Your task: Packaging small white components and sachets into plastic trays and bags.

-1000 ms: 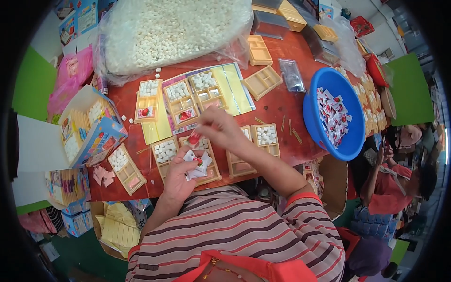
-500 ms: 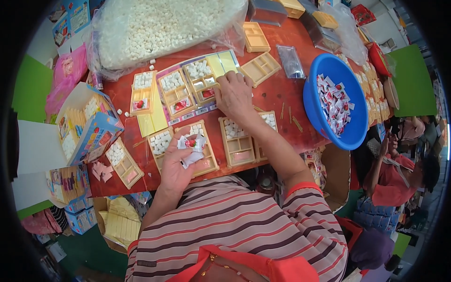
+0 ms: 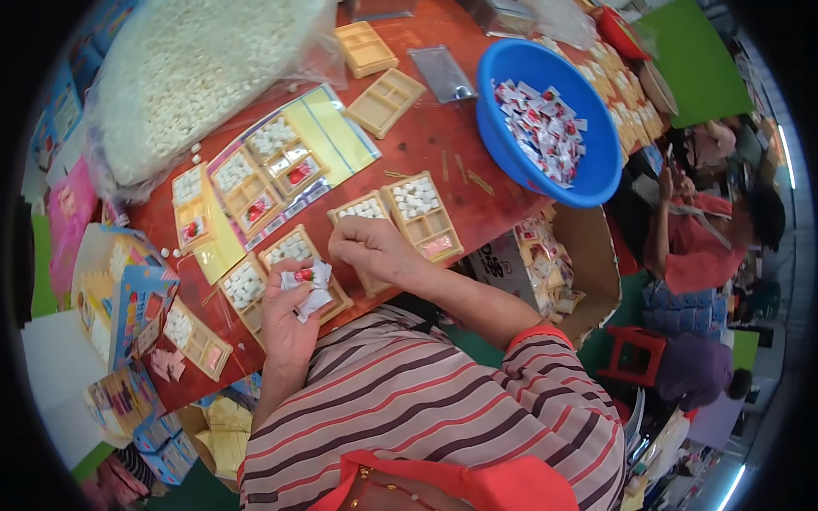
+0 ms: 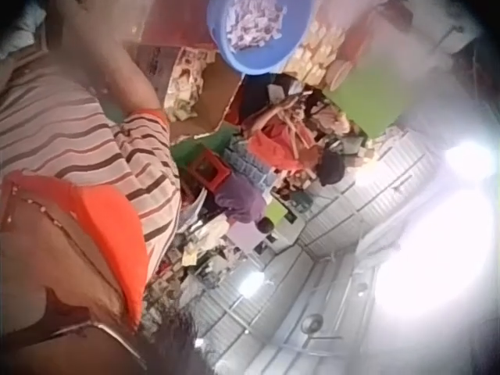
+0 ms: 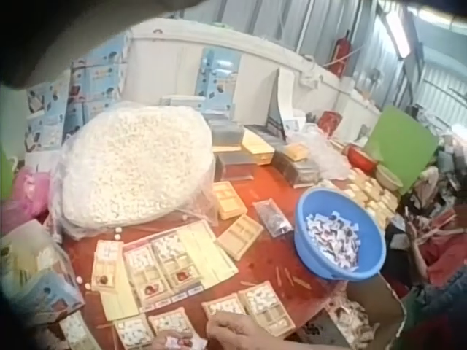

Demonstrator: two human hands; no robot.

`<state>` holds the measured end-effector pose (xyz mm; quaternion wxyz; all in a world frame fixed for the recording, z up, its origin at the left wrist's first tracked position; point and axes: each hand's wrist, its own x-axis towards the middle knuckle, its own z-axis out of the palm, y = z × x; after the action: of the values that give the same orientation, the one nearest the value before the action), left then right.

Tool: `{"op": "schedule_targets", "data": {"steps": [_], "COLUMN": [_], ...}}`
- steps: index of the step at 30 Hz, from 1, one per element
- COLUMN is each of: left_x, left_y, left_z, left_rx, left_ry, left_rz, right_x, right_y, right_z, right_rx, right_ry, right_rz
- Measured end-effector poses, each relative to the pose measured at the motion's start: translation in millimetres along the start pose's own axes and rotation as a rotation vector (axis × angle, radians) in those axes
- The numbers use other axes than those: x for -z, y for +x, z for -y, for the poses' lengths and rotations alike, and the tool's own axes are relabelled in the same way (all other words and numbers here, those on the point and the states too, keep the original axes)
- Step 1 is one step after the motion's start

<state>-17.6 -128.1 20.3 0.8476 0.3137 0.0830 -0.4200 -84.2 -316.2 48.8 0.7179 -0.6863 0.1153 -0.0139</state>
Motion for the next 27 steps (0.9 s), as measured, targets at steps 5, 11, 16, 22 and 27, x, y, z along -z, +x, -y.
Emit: {"op": "schedule_targets", "data": {"steps": [5,11,16,22,27], "left_x": [-4,-16,-16,-11,-15], "left_y": [4,1,-3,-2,-4], "left_z": [8,10,14,20,21], "left_rx": [0.119,0.395,0.431,0.404,0.383], "left_ry": [-0.034,-0.134,-0.18,-0.151,-0.105], "left_rz": [0.024,0.172,0.184,0.128,0.137], "right_x": [25,26,30,46,73], "right_y": [-18,-24,-33,-53,-80], "right_z": [2,1,2,-6,-9], "right_rx": [0.215,0.429,0.533,0.374,0.118], "right_ry": [-0.213,-0.449,-0.512,-0.368,-0.111], "right_rz": [-0.118,0.203,0.161,-0.031,-0.3]}}
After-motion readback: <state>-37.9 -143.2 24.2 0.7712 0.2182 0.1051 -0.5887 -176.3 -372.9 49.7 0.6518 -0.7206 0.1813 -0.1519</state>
